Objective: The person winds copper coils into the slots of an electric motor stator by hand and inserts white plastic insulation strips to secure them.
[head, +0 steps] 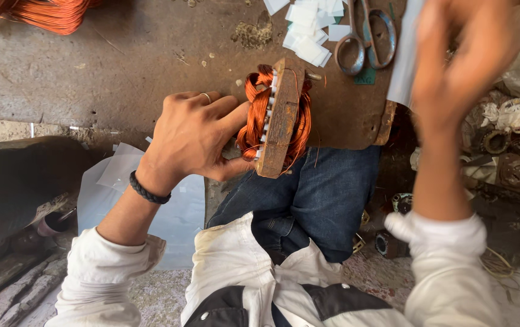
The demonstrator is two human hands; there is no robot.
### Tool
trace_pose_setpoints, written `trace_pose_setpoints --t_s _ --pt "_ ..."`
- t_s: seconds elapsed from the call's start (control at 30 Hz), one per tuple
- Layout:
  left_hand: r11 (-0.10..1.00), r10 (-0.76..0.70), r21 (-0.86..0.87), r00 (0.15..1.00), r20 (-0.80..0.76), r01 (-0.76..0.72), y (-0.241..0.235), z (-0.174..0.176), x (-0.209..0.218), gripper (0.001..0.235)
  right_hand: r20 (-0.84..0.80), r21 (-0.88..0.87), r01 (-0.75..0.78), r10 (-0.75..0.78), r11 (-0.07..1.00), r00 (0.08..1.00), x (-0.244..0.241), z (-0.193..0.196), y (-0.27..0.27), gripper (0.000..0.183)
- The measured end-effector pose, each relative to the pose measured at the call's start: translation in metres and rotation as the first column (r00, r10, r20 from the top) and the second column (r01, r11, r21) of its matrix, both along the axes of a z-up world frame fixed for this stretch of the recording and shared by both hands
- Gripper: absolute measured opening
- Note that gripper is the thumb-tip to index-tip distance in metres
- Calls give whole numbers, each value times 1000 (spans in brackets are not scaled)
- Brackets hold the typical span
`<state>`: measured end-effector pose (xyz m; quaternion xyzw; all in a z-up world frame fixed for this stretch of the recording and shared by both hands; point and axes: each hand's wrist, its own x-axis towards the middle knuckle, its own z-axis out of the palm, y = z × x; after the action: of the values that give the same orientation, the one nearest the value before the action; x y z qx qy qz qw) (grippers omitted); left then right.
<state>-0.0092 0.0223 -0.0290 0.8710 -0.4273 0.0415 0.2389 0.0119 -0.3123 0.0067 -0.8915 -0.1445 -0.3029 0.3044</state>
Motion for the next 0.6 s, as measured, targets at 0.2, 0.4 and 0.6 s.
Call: trace_pose_setpoints --t_s 0.2,0.4,0.6 --pt "997 -2 83 1000 -7 2 0 -8 0 60 -155 -12 -247 242 969 958 -100 -34 31 9" --pt "1000 -13 25 998 68 11 3 -13 -5 69 -76 -261 -327 319 908 945 -92 -30 50 13" --pt "997 10 80 998 62 -15 2 -13 -6 69 -59 -408 -339 346 848 936 -76 -29 56 9"
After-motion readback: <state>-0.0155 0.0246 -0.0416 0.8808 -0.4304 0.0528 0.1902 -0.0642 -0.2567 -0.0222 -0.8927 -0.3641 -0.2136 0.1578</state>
